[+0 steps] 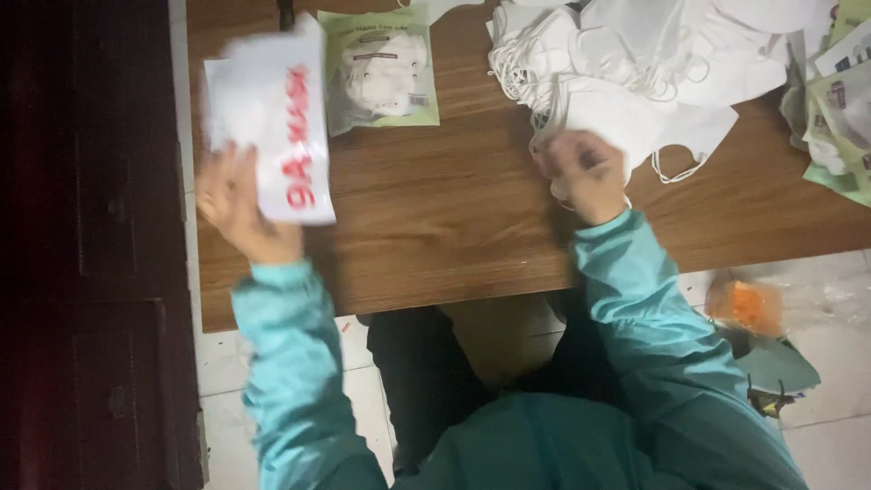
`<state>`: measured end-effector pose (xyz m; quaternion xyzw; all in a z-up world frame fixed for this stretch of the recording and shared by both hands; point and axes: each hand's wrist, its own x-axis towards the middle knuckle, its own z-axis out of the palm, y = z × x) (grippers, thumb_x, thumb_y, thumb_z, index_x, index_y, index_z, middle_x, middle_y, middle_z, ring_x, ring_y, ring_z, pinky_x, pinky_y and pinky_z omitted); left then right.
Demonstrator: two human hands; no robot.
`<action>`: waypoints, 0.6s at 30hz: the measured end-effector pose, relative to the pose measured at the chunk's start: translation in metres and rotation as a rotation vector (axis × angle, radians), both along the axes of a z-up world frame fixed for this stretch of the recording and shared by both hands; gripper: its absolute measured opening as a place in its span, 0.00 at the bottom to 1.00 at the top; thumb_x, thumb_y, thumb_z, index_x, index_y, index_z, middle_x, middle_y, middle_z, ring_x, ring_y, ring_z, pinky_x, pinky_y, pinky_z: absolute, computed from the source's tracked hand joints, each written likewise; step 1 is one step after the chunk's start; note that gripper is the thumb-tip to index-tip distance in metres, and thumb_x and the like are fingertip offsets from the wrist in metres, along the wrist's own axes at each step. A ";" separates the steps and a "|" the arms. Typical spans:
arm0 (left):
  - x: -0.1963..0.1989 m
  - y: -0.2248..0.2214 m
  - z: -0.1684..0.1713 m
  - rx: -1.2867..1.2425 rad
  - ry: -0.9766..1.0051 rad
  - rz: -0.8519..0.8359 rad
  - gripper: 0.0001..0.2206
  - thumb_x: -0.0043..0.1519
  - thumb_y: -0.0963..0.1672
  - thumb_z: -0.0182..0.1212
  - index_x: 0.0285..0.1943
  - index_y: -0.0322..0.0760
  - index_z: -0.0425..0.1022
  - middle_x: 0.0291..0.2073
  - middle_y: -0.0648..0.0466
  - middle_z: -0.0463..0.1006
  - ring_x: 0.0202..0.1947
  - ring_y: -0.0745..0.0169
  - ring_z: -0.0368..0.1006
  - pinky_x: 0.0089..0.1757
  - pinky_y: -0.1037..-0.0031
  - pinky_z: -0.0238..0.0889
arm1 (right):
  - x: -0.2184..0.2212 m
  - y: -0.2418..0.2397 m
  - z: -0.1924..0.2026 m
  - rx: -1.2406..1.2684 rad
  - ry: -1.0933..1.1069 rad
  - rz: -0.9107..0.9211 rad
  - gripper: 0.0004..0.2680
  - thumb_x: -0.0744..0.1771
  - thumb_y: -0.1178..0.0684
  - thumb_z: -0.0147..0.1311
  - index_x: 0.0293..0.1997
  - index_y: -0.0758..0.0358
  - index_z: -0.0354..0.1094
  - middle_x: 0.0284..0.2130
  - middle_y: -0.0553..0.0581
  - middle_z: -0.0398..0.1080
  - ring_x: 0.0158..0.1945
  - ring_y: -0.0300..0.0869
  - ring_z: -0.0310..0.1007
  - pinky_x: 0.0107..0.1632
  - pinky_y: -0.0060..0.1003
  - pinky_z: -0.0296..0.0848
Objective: A person is inspecting individual masks from a pile, stacking them neatly, and then placing the stack into a plastic packaging bag.
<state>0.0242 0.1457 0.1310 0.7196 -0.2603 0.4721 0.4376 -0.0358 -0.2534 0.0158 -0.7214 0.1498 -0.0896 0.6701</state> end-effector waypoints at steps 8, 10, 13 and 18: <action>0.129 0.064 -0.115 0.981 0.858 0.392 0.44 0.47 0.32 0.58 0.75 0.61 0.63 0.77 0.45 0.55 0.77 0.37 0.37 0.60 0.22 0.18 | -0.018 -0.082 0.011 -0.934 -0.347 -0.188 0.20 0.69 0.47 0.69 0.64 0.71 0.70 0.56 0.73 0.73 0.60 0.62 0.69 0.62 0.58 0.66; 0.124 0.039 -0.088 1.056 1.064 0.439 0.46 0.49 0.33 0.61 0.77 0.64 0.53 0.79 0.52 0.45 0.78 0.37 0.30 0.62 0.25 0.17 | -0.013 -0.089 0.002 -0.998 -0.319 -0.105 0.22 0.68 0.49 0.68 0.65 0.73 0.66 0.57 0.75 0.71 0.60 0.66 0.68 0.61 0.60 0.66; 0.108 0.011 -0.083 1.171 1.091 0.570 0.49 0.51 0.39 0.66 0.81 0.61 0.41 0.80 0.49 0.41 0.77 0.30 0.31 0.62 0.26 0.24 | -0.004 -0.091 -0.007 -1.125 -0.289 -0.051 0.24 0.63 0.53 0.70 0.63 0.76 0.66 0.53 0.74 0.72 0.53 0.67 0.70 0.52 0.60 0.69; 0.026 -0.090 -0.061 0.638 0.485 -0.028 0.36 0.52 0.39 0.65 0.74 0.33 0.61 0.70 0.38 0.65 0.67 0.29 0.61 0.61 0.44 0.54 | 0.001 -0.082 -0.001 -1.143 0.063 -0.099 0.25 0.63 0.48 0.69 0.67 0.62 0.66 0.49 0.76 0.69 0.51 0.66 0.69 0.46 0.62 0.74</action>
